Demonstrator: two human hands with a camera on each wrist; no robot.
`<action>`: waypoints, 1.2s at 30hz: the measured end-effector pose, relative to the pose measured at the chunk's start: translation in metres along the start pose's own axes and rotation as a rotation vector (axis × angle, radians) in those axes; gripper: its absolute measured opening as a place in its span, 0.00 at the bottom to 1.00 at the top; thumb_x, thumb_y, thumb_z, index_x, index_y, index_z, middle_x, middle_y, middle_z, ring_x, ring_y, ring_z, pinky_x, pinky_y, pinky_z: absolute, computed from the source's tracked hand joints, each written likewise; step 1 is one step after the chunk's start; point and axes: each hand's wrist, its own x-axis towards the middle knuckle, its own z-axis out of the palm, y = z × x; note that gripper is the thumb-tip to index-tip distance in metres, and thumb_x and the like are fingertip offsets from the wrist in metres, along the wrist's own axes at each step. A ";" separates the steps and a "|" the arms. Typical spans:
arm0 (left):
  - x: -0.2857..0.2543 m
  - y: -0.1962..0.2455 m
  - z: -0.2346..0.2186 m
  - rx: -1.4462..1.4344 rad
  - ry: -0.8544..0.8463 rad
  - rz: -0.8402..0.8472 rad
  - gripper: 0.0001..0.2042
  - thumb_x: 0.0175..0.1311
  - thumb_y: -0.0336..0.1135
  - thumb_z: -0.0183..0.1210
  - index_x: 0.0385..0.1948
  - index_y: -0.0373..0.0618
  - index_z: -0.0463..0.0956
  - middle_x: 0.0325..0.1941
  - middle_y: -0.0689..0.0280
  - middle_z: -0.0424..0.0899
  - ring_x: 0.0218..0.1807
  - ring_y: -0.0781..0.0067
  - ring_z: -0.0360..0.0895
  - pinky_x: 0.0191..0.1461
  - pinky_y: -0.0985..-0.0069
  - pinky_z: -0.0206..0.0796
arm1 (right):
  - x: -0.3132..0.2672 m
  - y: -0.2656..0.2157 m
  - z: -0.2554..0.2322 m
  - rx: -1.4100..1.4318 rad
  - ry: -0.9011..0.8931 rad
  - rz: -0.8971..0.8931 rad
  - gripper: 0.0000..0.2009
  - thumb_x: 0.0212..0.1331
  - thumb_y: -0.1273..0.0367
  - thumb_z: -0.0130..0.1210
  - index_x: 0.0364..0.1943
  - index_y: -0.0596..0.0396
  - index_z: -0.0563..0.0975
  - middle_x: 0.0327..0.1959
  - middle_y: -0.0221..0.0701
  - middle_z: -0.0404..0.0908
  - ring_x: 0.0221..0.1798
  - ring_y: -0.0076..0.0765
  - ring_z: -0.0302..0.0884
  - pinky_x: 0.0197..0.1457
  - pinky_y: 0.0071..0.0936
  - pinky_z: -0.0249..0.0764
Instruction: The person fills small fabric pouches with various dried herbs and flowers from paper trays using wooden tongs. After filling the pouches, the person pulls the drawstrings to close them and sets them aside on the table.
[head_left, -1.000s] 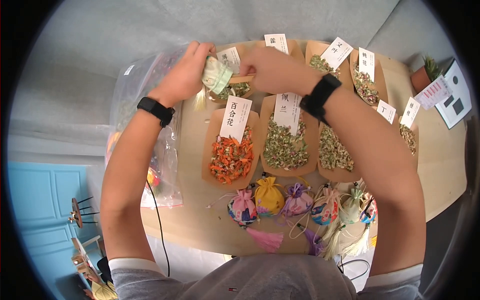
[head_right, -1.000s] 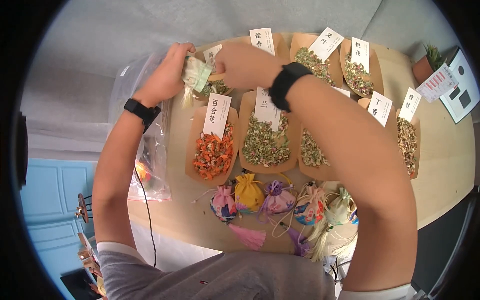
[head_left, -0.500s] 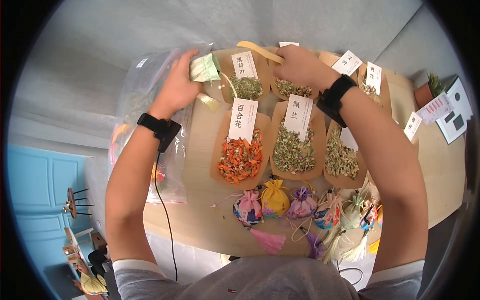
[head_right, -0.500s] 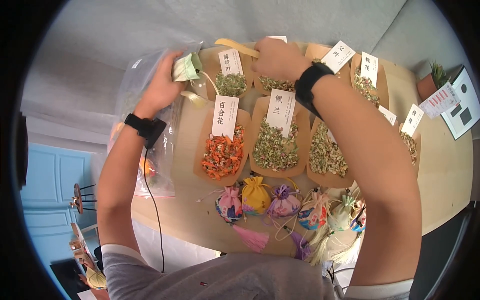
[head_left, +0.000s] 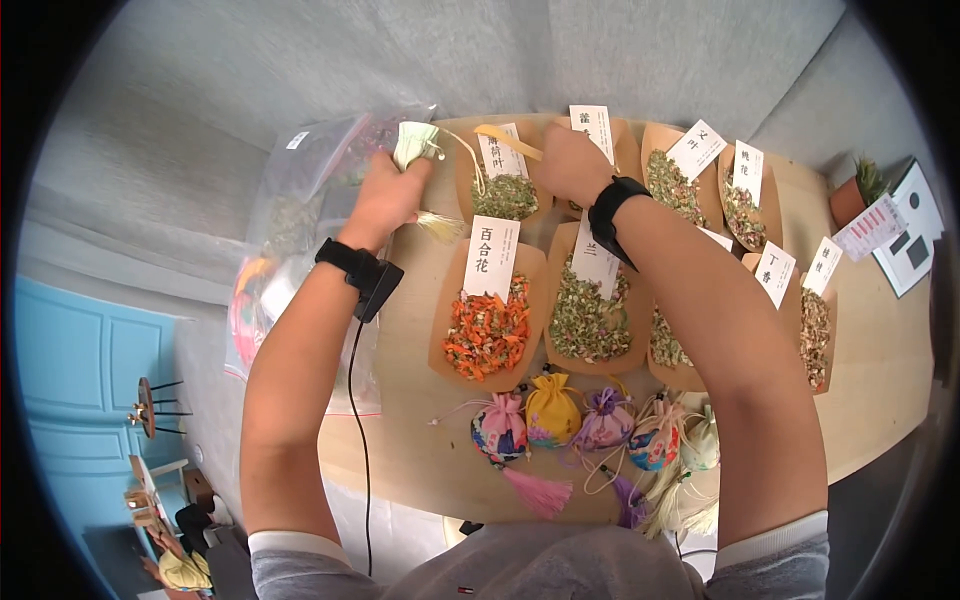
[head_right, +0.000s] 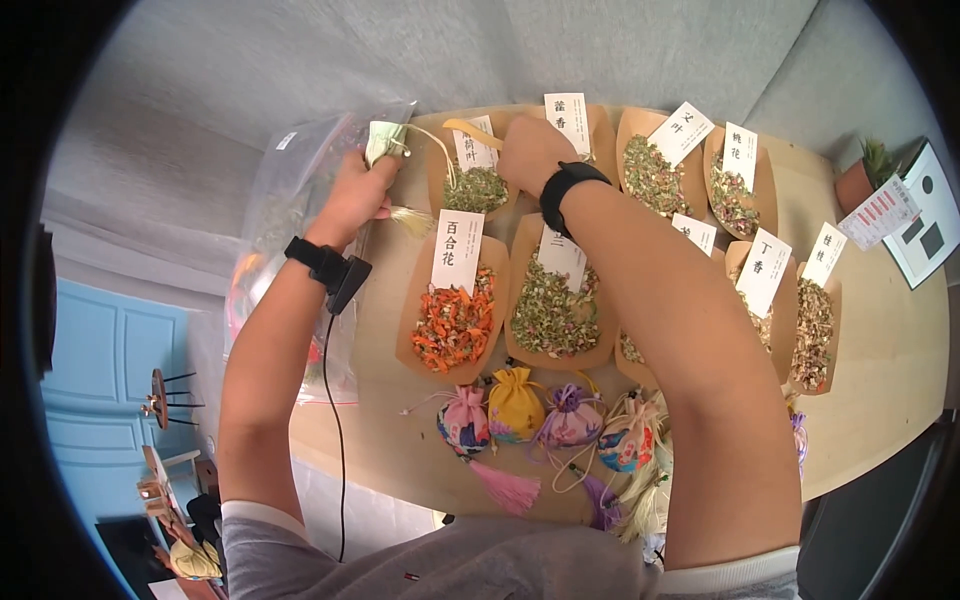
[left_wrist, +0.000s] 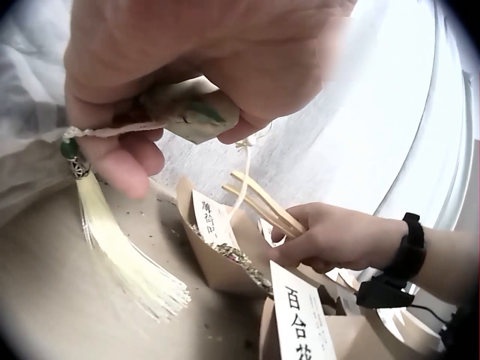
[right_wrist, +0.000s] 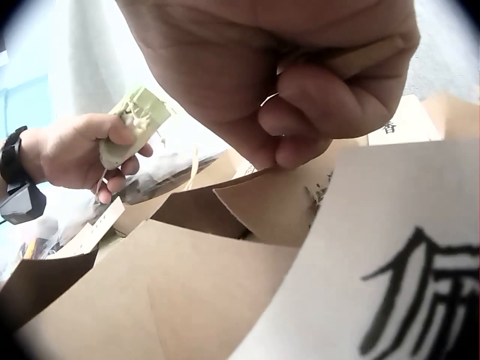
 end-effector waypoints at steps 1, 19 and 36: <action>0.004 0.000 0.003 0.000 -0.003 0.004 0.29 0.62 0.45 0.59 0.55 0.26 0.66 0.45 0.50 0.82 0.42 0.61 0.83 0.39 0.69 0.78 | -0.002 0.002 -0.001 0.000 0.004 0.004 0.08 0.54 0.71 0.59 0.31 0.65 0.83 0.32 0.52 0.85 0.39 0.53 0.86 0.44 0.40 0.82; 0.032 -0.002 0.053 0.860 0.300 0.401 0.22 0.68 0.49 0.52 0.46 0.36 0.82 0.49 0.47 0.83 0.56 0.48 0.79 0.61 0.58 0.72 | -0.023 0.024 -0.028 0.019 -0.035 0.038 0.07 0.51 0.73 0.59 0.28 0.66 0.83 0.26 0.50 0.84 0.30 0.50 0.86 0.40 0.38 0.82; 0.039 -0.034 0.038 0.702 -0.059 0.550 0.12 0.65 0.32 0.53 0.45 0.38 0.80 0.48 0.43 0.83 0.54 0.39 0.79 0.59 0.53 0.71 | -0.229 0.053 -0.165 0.082 0.196 0.072 0.16 0.61 0.63 0.65 0.45 0.60 0.78 0.30 0.36 0.82 0.31 0.32 0.79 0.37 0.31 0.75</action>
